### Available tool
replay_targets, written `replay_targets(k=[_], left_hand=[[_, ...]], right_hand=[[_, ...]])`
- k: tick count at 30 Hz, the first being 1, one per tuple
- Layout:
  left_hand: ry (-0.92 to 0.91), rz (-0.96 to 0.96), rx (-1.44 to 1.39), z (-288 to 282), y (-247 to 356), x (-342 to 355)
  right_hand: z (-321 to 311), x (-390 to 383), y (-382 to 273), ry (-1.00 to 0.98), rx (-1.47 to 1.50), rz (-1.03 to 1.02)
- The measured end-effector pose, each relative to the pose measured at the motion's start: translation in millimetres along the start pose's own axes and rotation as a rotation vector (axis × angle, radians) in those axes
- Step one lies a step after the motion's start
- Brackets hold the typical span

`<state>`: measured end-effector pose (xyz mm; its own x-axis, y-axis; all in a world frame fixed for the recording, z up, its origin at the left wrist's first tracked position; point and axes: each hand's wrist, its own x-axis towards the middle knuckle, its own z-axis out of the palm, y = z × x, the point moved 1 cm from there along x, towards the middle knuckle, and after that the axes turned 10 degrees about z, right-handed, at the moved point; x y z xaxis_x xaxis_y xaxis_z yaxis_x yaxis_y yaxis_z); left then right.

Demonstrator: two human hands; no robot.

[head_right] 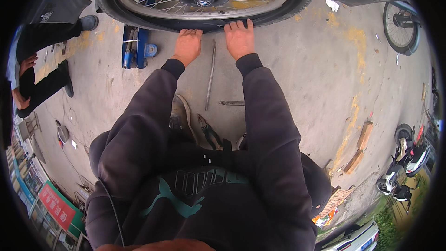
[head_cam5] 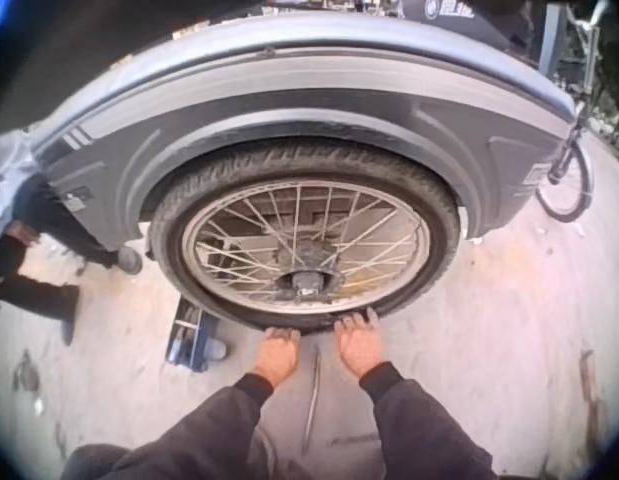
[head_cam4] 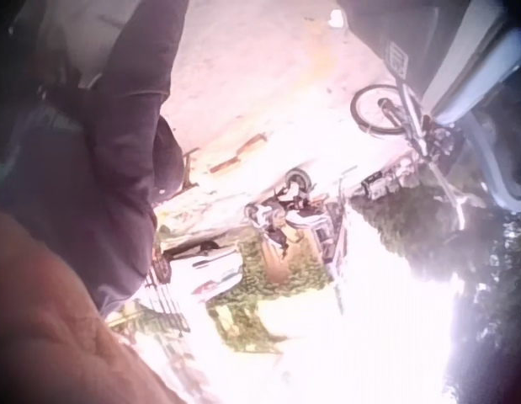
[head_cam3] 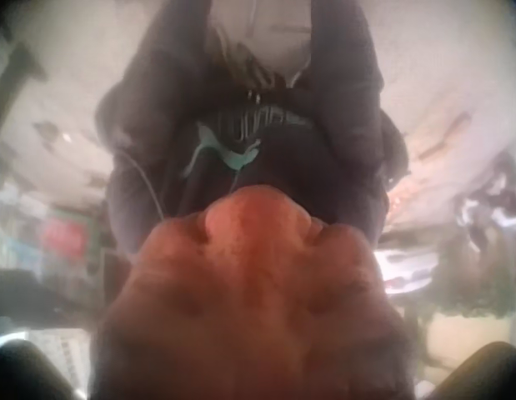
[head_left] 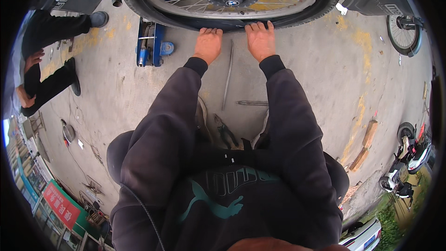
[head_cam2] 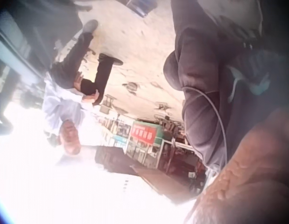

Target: The person uses a metal tire lever to pry the tire bead off the rim of a tricycle wheel. After loosening the bead, they pull the inner tube out from between the tire and the rim by hand.

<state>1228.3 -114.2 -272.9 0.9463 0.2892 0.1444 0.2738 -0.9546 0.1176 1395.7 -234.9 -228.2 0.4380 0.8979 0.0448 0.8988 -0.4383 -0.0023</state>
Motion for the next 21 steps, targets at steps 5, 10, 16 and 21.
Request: replay_targets(k=[5, 10, 16, 21], left_hand=[[-0.232, -0.075, -0.006, -20, -7, 13], [-0.086, -0.16, -0.244, -29, 1, 39], [-0.046, -0.015, -0.307, -10, 14, 63], [-0.195, -0.01, -0.274, -4, 29, 85]], right_hand=[[13, -43, -3, 0.083, -0.032, 0.069], [15, -48, -15, 0.057, 0.015, 0.107], [16, -53, -16, 0.047, 0.055, 0.18], [14, -58, -11, -0.029, 0.166, 0.209]])
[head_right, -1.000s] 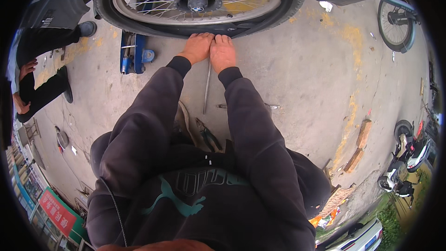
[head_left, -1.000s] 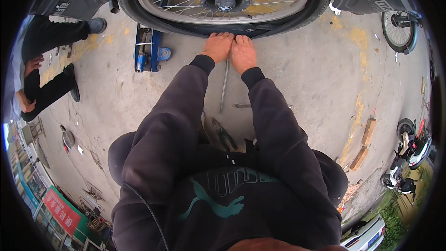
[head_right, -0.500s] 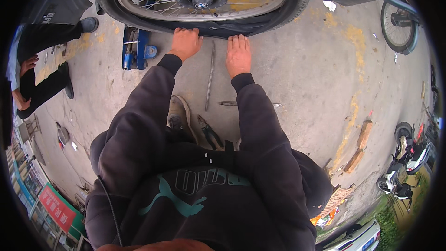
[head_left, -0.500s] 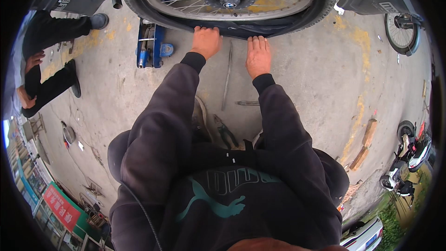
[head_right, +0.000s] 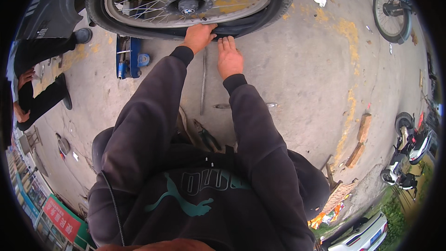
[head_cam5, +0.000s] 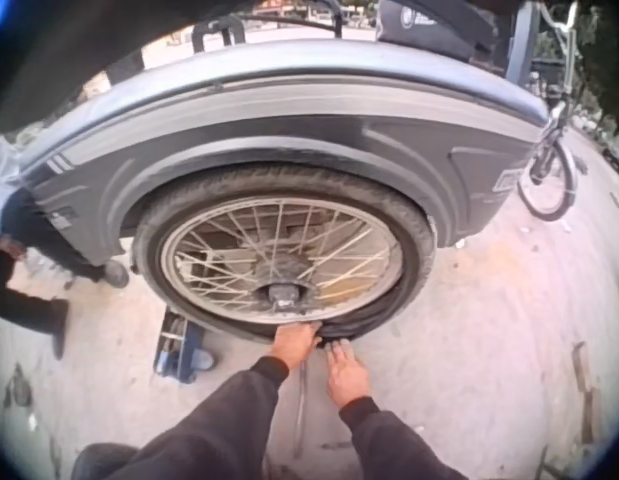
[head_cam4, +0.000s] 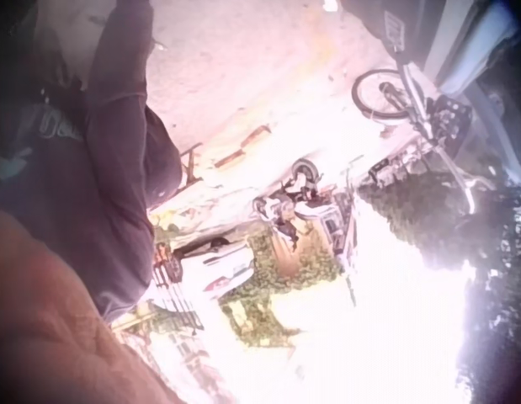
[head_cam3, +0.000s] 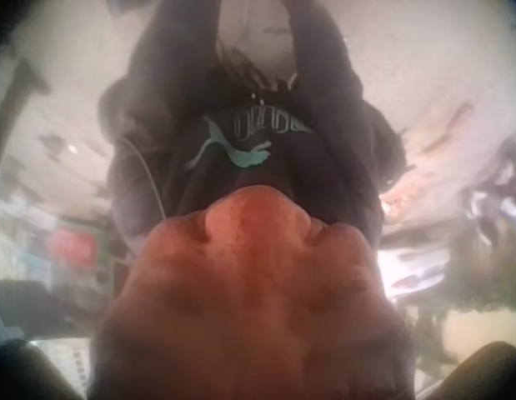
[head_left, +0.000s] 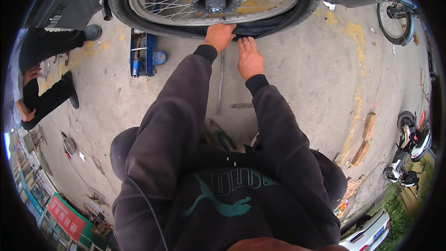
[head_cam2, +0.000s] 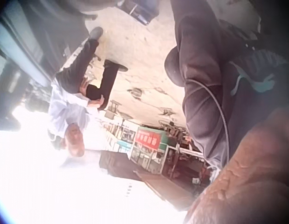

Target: The person uses a metal tire lever to pry the tire bead off the rim of a tricycle wheel. After loosening the bead, they pull the inner tube out from between the tire and the rim by hand.

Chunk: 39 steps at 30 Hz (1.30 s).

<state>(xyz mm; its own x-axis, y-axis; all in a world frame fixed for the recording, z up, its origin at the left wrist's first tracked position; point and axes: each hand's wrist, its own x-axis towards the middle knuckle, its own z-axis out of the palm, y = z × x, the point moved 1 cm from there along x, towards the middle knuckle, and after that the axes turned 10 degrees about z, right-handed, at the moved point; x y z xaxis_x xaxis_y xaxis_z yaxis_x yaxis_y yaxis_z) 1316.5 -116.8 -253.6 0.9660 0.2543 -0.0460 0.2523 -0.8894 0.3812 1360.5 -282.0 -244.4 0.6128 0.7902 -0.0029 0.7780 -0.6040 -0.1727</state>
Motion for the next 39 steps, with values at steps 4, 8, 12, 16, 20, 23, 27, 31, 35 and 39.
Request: replay_targets(k=[4, 8, 12, 16, 20, 23, 27, 31, 35, 39], left_hand=[[-0.105, -0.018, 0.09, -2, -1, 13], [0.299, 0.0, -0.08, -18, -1, -12], [0.21, 0.14, -0.17, -60, 0, -59], [-0.032, 0.456, -0.137, -118, 5, -119], [-0.131, 0.752, -0.026, -171, 35, -209], [-0.098, 0.805, 0.071, -173, 32, -241], [-0.153, 0.582, 0.044, -123, 5, -246], [-0.133, 0.319, -0.093, -89, 8, -262], [-0.071, 0.346, -0.13, -86, 3, -257], [-0.256, 0.221, -0.375, -79, 20, -252]], right_hand=[[5, 0, -2, -0.028, 0.05, -0.017], [11, 4, 0, -0.042, 0.034, -0.015], [8, 12, -1, -0.027, -0.105, -0.058], [19, 12, 4, 0.001, -0.141, -0.07], [20, 14, 1, -0.067, -0.147, -0.047], [11, 15, -6, -0.101, -0.085, -0.039], [22, 43, -5, 0.055, 0.165, -0.067], [4, 47, -20, -0.139, 0.673, 0.216], [-73, 37, -61, 0.564, 0.526, -0.11], [-90, 17, -115, -0.79, 0.363, -0.154]])
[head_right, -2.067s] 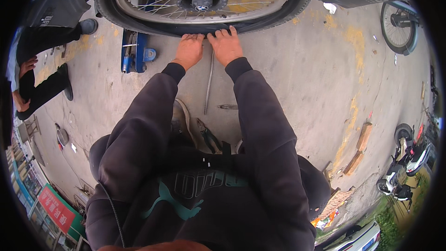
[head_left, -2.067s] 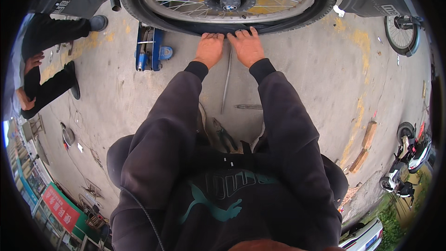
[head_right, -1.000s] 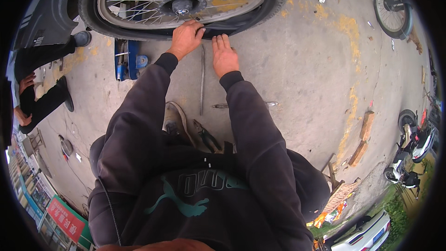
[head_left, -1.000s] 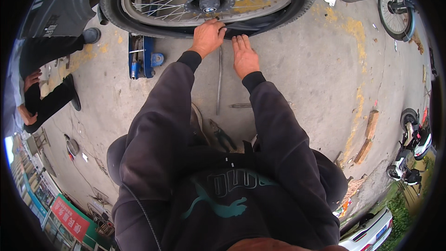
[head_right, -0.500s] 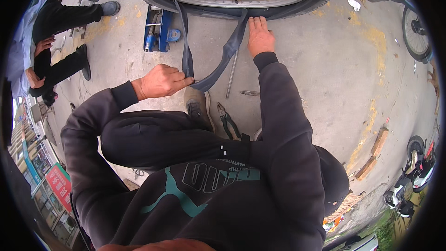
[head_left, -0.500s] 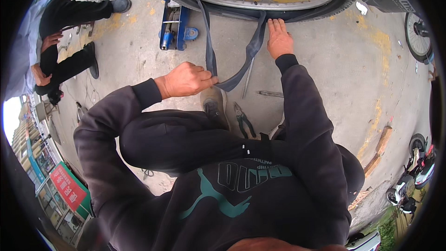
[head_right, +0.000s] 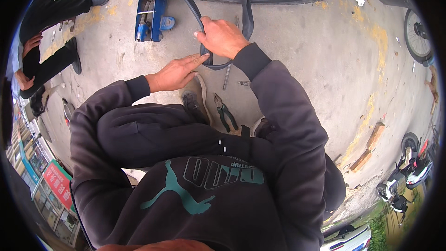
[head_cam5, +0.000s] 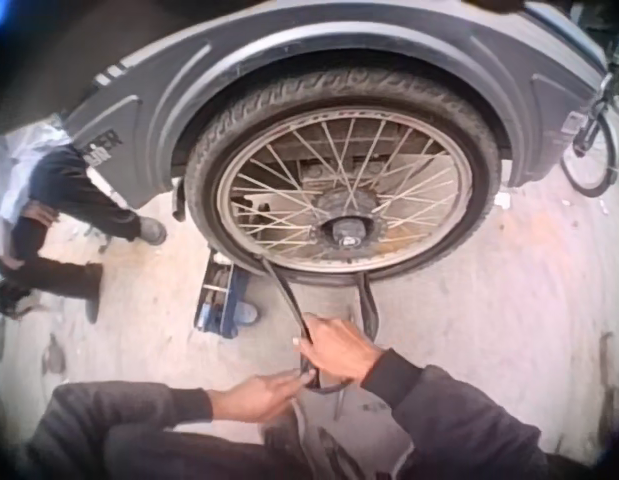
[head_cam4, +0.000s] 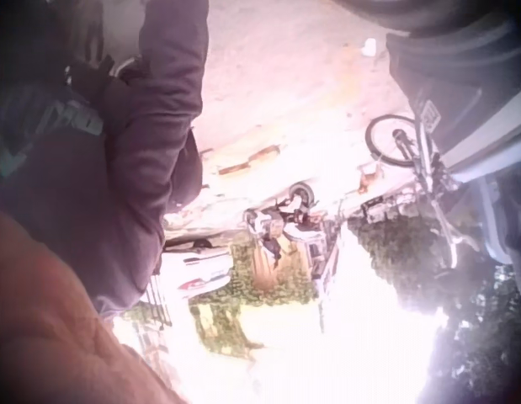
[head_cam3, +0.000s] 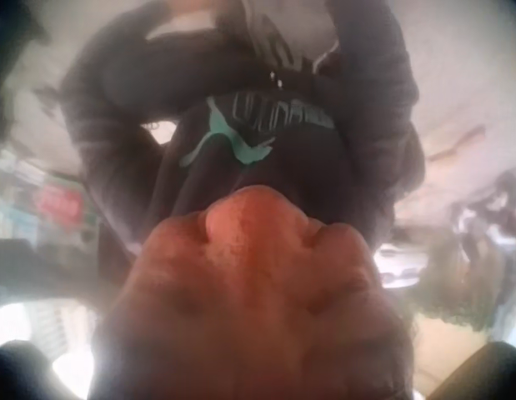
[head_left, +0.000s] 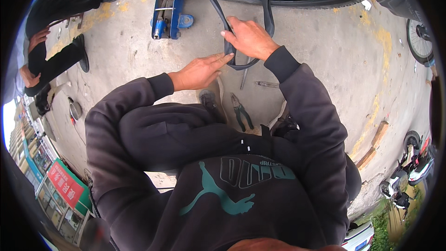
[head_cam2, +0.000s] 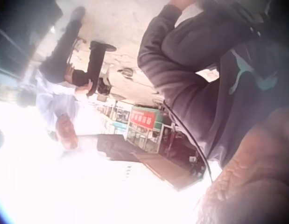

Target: The person uses a metal tire lever to pry the tire bead off the rim of a tricycle wheel. After loosening the bead, they pull the inner tube out from between the tire and the rim by hand.

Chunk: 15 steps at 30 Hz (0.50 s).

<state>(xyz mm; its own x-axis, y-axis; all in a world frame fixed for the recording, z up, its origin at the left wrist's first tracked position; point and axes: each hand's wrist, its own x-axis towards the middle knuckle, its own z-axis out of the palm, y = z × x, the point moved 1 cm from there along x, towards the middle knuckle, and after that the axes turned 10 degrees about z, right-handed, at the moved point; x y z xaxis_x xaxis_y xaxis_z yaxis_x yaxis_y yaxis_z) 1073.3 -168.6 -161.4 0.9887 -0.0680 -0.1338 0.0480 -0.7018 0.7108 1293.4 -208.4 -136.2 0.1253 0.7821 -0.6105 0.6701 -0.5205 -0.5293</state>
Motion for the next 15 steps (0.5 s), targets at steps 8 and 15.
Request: replay_targets(k=[8, 15], left_hand=[[0.034, -0.373, -1.215, 15, -6, 15], [0.331, -0.748, -1.438, 3, -25, 50]], right_hand=[[57, -1, 103, -0.615, 1.026, 0.003], [74, -12, 91, -0.419, 0.807, 0.065]])
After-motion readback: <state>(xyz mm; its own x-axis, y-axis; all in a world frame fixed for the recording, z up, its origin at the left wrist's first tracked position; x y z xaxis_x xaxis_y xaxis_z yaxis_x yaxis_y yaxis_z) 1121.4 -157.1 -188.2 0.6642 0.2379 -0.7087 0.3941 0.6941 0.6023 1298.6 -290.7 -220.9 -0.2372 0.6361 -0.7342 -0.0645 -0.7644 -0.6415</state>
